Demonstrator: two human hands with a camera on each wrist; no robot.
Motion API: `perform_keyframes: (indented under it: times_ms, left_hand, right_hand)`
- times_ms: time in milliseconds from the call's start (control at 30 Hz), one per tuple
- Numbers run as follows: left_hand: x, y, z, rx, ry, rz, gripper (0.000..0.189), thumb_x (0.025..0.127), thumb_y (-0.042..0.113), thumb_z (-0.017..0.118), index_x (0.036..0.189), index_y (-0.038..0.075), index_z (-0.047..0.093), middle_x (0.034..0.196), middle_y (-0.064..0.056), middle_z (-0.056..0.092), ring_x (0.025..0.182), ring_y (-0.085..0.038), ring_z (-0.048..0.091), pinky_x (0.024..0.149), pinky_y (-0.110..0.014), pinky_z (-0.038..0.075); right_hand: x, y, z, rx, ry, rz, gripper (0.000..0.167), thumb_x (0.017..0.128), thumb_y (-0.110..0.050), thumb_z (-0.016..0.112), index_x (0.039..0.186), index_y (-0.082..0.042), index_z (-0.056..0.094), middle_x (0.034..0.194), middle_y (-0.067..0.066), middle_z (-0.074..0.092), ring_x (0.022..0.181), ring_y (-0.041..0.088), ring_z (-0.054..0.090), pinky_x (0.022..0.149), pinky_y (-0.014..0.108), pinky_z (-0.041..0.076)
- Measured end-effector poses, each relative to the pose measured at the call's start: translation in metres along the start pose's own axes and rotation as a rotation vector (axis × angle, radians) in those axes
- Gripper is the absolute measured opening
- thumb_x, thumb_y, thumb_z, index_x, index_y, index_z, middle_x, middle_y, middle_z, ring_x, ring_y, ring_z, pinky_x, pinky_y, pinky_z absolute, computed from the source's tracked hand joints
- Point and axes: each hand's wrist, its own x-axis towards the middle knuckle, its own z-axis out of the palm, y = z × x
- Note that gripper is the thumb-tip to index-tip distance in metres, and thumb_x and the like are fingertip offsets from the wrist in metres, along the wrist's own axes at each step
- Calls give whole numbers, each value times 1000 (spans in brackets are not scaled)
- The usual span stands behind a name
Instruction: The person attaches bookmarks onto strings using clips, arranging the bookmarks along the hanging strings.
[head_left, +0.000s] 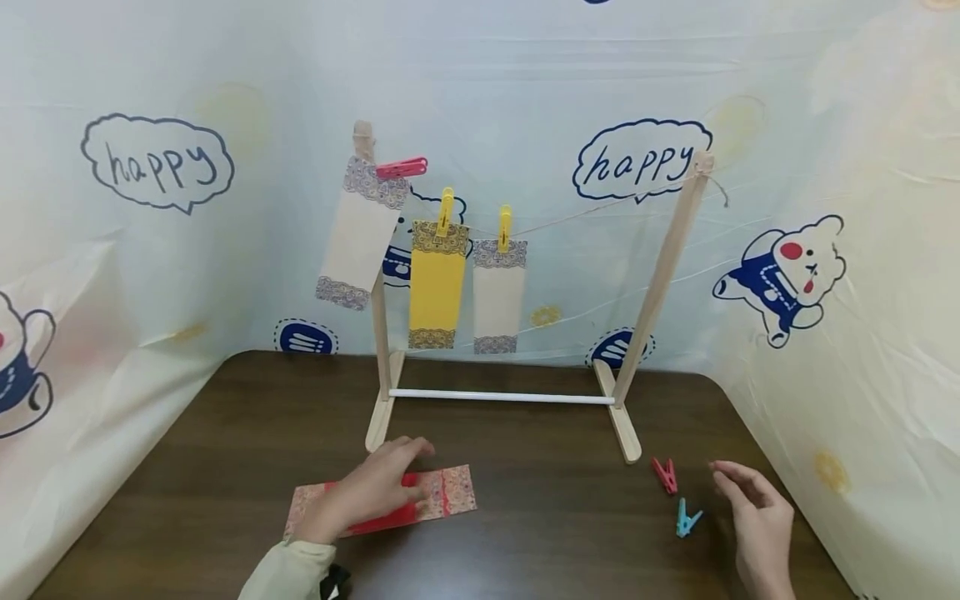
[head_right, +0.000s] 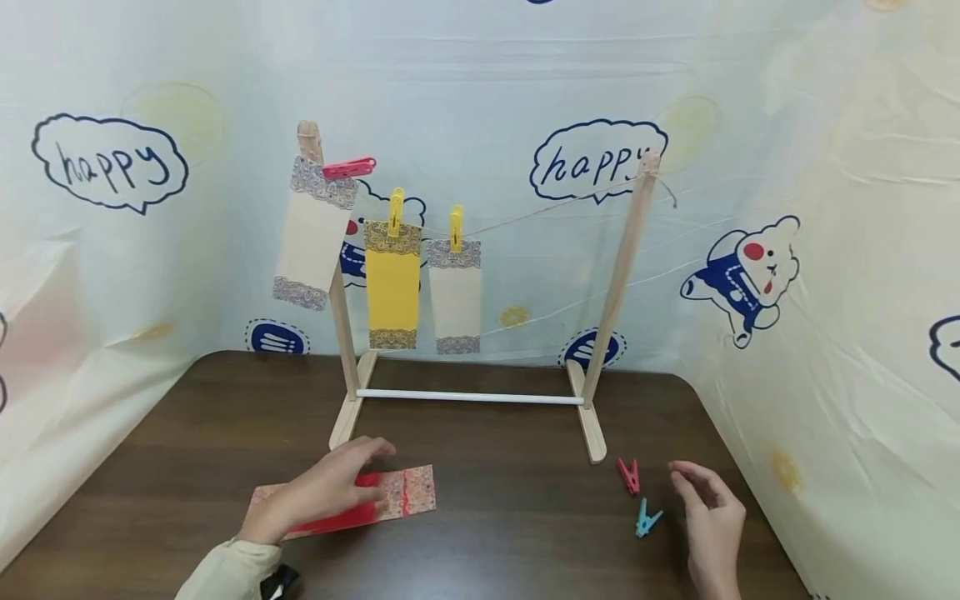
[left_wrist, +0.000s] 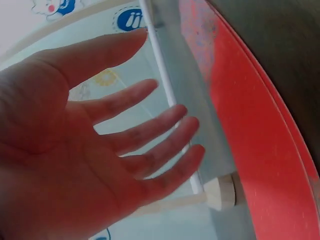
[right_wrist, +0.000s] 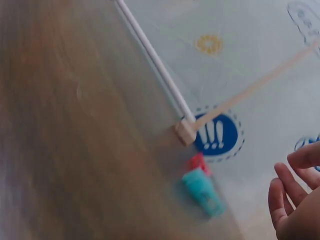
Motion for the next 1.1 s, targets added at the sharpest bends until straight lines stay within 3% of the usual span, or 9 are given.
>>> perform_keyframes:
  times_ms: [133, 200, 300, 433, 567, 700, 867, 967, 1100]
  left_hand:
    - [1, 1, 9, 73, -37, 7, 46, 74, 13, 85, 114, 6, 63, 107, -9, 59, 96, -25, 53, 81, -49, 49]
    - [-2, 0, 13, 110, -44, 2, 48, 70, 15, 88, 111, 8, 63, 101, -5, 55, 91, -23, 49, 76, -47, 47]
    - [-2, -2, 17, 153, -24, -26, 53, 65, 19, 92, 109, 10, 64, 97, -4, 50, 89, -23, 46, 74, -47, 45]
    - [4, -5, 19, 140, -8, -91, 61, 61, 25, 96, 111, 12, 63, 98, -6, 52, 92, -26, 48, 81, -55, 45]
    - [12, -13, 22, 85, -39, -114, 65, 64, 34, 95, 115, 16, 59, 104, -7, 55, 98, -25, 49, 88, -54, 43]
    - [22, -18, 22, 60, -57, -112, 66, 64, 38, 94, 114, 17, 57, 101, -3, 54, 97, -22, 46, 83, -47, 41]
    - [26, -17, 22, 42, -45, -119, 59, 65, 34, 94, 105, 11, 57, 96, -2, 50, 90, -20, 43, 75, -38, 41]
    - [24, -17, 24, 4, -28, -93, 51, 69, 27, 93, 101, 10, 58, 95, -2, 47, 86, -18, 41, 71, -35, 41]
    - [22, -20, 24, -59, -14, -8, 41, 74, 14, 89, 99, 11, 56, 88, -2, 52, 77, -16, 45, 67, -31, 42]
  right_hand:
    - [7, 19, -9, -47, 31, 91, 17, 90, -7, 73, 106, -3, 74, 79, -9, 68, 72, 9, 58, 59, 19, 49]
    - [7, 27, -12, -108, 17, 145, 15, 90, -10, 74, 105, -8, 75, 76, -9, 63, 69, 9, 54, 56, 20, 47]
    - [10, 34, -13, -174, -28, 162, 18, 90, -13, 74, 108, -9, 74, 76, -8, 58, 69, 10, 52, 57, 21, 47]
    - [13, 36, -11, -238, -89, 123, 26, 90, -18, 75, 113, -5, 71, 78, -10, 59, 72, 9, 51, 59, 20, 46]
    - [15, 35, -9, -348, -130, 94, 34, 91, -22, 74, 119, -5, 68, 84, -16, 64, 75, 6, 52, 60, 21, 45]
    - [19, 34, -9, -467, -204, -1, 41, 92, -29, 73, 125, -5, 66, 94, -20, 67, 77, 5, 51, 61, 22, 43]
    - [19, 34, -9, -539, -253, -79, 41, 91, -29, 74, 124, -6, 67, 101, -13, 70, 76, 6, 52, 63, 22, 42]
    - [16, 35, -10, -564, -259, -79, 40, 91, -28, 75, 123, -6, 68, 102, -8, 71, 76, 6, 52, 61, 23, 41]
    - [12, 37, -10, -585, -250, -69, 39, 91, -29, 75, 122, -7, 69, 100, -7, 70, 76, 6, 52, 59, 24, 40]
